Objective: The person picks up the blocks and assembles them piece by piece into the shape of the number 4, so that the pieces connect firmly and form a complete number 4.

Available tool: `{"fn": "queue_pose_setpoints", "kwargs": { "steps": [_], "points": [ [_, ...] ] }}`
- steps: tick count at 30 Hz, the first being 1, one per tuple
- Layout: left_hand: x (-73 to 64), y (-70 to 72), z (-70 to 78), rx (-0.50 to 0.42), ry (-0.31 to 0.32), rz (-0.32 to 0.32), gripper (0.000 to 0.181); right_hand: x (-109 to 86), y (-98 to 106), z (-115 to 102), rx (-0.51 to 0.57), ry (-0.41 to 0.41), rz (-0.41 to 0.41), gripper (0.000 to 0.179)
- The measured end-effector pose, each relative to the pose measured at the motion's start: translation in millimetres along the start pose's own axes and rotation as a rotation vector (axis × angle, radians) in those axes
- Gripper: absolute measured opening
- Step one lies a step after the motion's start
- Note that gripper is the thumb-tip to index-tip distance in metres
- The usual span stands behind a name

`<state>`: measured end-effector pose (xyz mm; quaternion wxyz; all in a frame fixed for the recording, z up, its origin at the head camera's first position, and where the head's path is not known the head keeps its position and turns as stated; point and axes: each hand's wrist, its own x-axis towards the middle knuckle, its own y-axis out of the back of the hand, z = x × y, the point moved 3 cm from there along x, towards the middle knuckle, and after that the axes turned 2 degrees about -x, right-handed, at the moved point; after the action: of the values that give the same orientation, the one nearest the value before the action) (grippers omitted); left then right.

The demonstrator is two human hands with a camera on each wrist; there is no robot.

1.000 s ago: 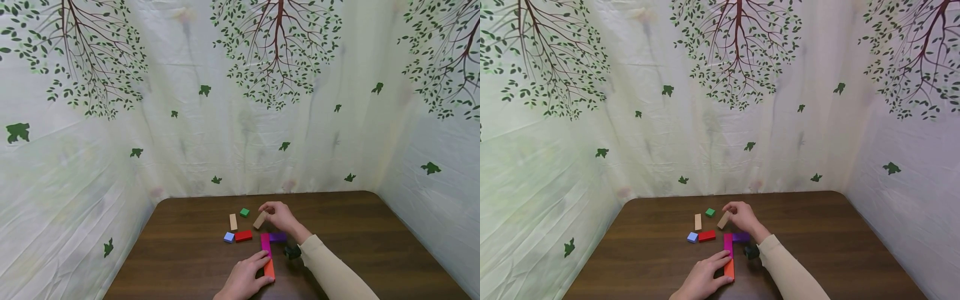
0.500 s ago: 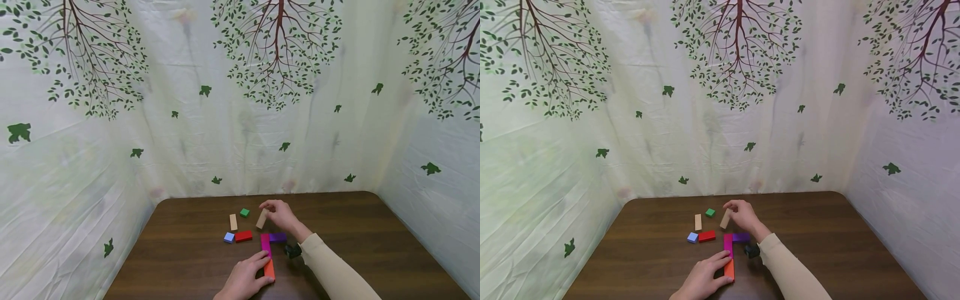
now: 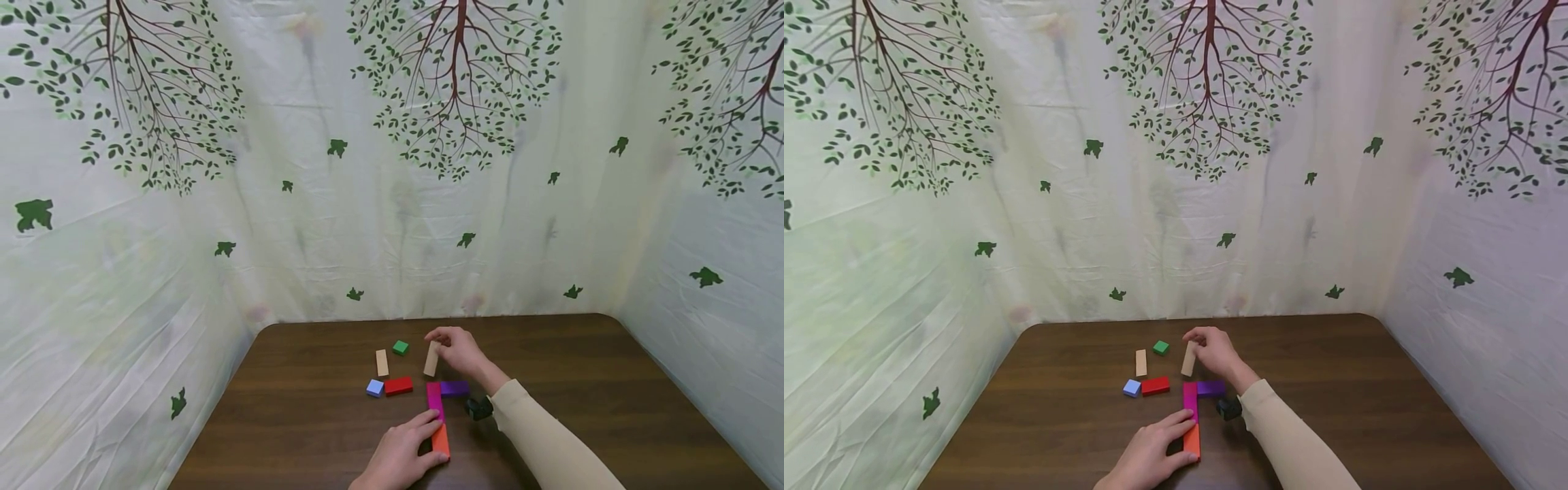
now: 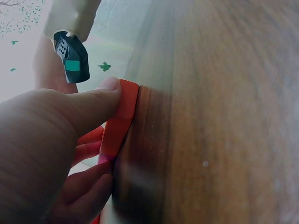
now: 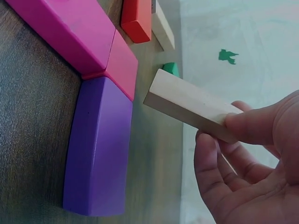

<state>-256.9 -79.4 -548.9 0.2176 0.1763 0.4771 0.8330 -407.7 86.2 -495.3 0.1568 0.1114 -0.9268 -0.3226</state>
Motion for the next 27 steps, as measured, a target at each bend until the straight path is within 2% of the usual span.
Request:
{"fn": "queue_pose_setpoints", "kwargs": {
  "steps": [17, 27],
  "points": [
    [-0.1, -2.1, -1.3, -0.018, 0.013, -0.038, 0.061, -1.6, -10.1, 11.8, -0.033, -0.017, -0.046, 0.024],
    [0.1, -1.1, -0.4, -0.008, 0.002, -0.026, 0.061, 1.1, -14.6, 11.0, -0.068, -0.004, -0.043, 0.024]
  ]
}}
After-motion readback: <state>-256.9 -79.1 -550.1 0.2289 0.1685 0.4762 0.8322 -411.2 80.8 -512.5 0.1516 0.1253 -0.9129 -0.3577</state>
